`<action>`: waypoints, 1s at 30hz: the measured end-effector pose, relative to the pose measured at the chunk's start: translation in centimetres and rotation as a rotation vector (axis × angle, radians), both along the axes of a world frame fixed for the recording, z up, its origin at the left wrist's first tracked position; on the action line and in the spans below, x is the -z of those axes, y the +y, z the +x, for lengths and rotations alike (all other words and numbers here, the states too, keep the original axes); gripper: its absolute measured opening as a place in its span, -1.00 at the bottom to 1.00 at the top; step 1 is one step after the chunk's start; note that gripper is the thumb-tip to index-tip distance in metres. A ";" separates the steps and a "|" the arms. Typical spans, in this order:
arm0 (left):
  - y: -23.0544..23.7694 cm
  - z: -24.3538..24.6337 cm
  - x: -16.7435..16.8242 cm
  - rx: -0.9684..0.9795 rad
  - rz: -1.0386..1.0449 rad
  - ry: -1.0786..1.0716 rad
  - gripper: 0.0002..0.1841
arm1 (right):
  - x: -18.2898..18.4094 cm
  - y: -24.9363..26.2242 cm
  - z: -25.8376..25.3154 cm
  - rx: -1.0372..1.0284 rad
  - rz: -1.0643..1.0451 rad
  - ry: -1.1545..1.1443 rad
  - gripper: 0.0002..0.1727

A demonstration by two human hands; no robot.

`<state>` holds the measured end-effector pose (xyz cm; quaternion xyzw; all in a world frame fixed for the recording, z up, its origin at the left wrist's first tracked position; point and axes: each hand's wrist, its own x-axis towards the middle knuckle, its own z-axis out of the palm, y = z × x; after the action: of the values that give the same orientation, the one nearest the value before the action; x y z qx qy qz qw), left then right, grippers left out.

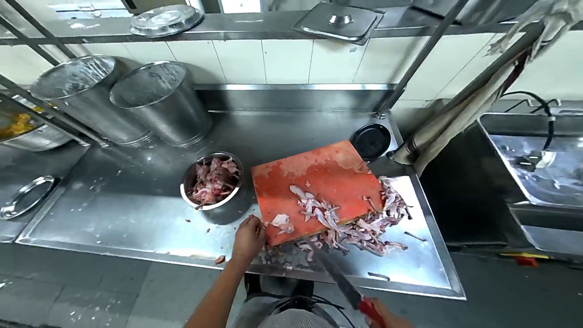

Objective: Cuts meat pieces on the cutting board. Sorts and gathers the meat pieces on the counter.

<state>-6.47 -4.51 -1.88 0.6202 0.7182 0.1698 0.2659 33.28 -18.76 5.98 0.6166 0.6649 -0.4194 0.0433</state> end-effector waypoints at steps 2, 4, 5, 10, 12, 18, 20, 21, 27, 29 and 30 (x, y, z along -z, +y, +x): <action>-0.9 -0.4 0.6 -0.070 0.044 -0.105 -0.71 | -0.2 2.2 -0.4 0.082 0.126 0.032 -0.50; -1.3 -0.3 0.9 -0.056 0.089 -0.224 -0.62 | 0.6 5.8 -1.3 0.157 0.246 -0.039 -0.52; -1.3 -0.1 0.9 -0.026 0.099 -0.252 -0.60 | 1.0 8.0 -1.9 0.183 0.274 -0.109 -0.51; 0.0 0.7 0.6 0.043 0.064 -0.065 -0.73 | -0.4 14.9 -6.7 0.191 0.197 -0.257 -0.50; 0.3 0.6 0.5 0.034 0.071 -0.069 -0.75 | -1.5 14.3 -9.3 0.121 0.173 -0.139 -0.51; -0.4 0.3 1.1 -0.002 0.056 -0.159 -0.78 | -1.0 7.5 -16.2 0.016 -0.078 0.107 -0.43; -0.5 0.1 1.2 -0.004 0.057 -0.187 -0.78 | 0.2 5.9 -17.1 0.042 -0.105 0.119 -0.42; -0.5 0.0 1.1 0.007 0.055 -0.196 -0.77 | 0.7 5.3 -17.5 0.060 -0.130 0.101 -0.43; 0.3 -0.8 1.0 0.147 0.091 -0.134 -0.80 | 0.8 2.7 -19.8 0.166 -0.266 -0.184 -0.43; 0.8 -1.1 0.9 0.185 0.083 -0.092 -0.80 | 0.8 1.3 -19.8 0.202 -0.302 -0.217 -0.41; 1.2 -1.4 0.9 0.196 0.060 -0.079 -0.80 | 0.7 0.5 -19.7 0.220 -0.304 -0.217 -0.40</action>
<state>-7.83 -3.35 -2.75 0.6880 0.6375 0.1889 0.2907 13.57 -18.21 5.29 0.7135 0.5141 -0.4480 0.1611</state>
